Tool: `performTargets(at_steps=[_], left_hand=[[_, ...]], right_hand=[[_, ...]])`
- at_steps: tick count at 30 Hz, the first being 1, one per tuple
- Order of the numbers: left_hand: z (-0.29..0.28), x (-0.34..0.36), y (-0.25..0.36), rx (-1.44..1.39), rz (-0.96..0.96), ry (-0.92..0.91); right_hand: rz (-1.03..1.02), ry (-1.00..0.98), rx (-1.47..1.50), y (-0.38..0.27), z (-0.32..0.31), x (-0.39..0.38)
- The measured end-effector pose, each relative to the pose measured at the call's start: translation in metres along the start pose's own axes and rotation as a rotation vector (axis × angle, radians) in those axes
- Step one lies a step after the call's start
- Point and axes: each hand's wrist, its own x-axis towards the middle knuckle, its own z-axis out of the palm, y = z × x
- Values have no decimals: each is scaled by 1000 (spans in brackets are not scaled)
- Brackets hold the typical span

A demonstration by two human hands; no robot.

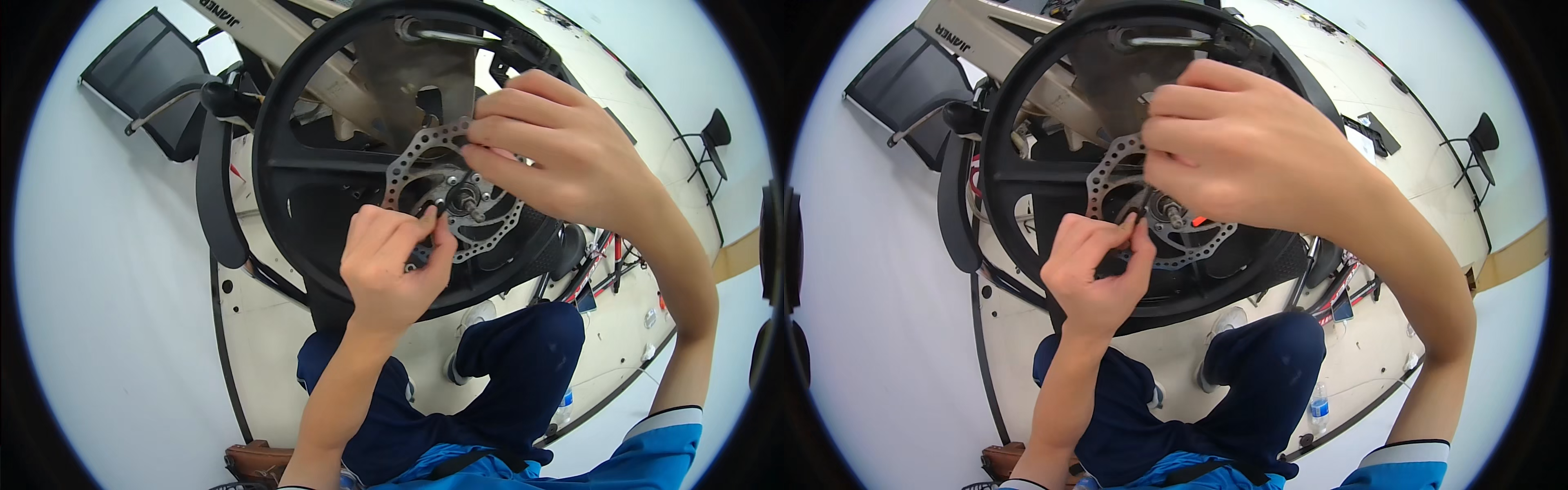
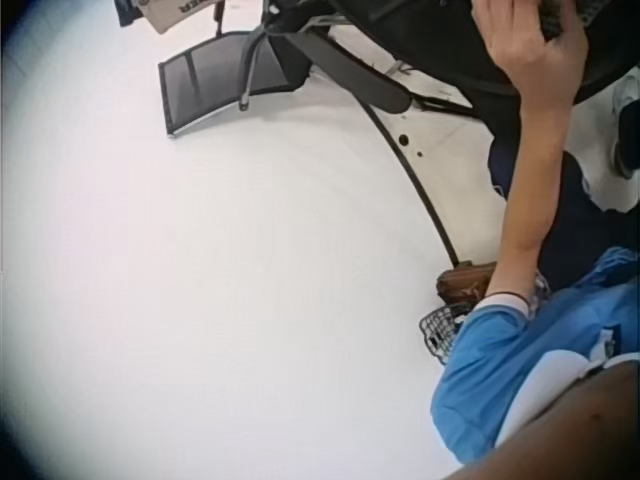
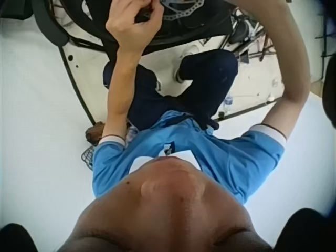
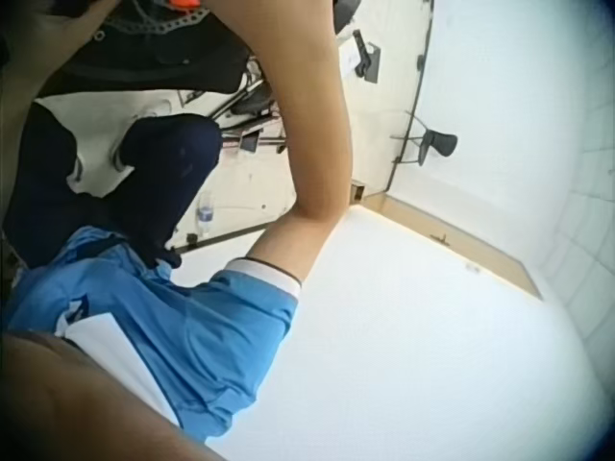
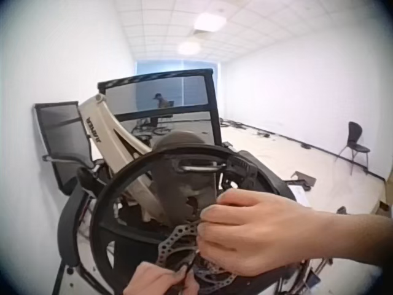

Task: The person installs a disc brake rotor onto a bicycle wheel hub. They place the rotor over the hub, insert and tighten multiple bolts with an Allen key, and check the rotor's fit.

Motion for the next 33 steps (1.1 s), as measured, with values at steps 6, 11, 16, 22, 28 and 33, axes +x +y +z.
performTargets(at_steps=[6,11,16,22,28,33], left_hand=[[7,-5,-5,34,104,15],[11,-8,-6,45,113,53],[17,-9,-8,67,133,101],[14,-8,-10,69,129,94],[15,-3,-7,72,97,75],[14,-3,-6,84,61,83]], right_hand=[[41,42,27,-1,1,-5],[38,91,-20,3,9,2],[53,59,-22,10,17,5],[42,58,-38,8,19,8],[67,24,-7,8,13,10],[4,-153,-9,11,8,29]])
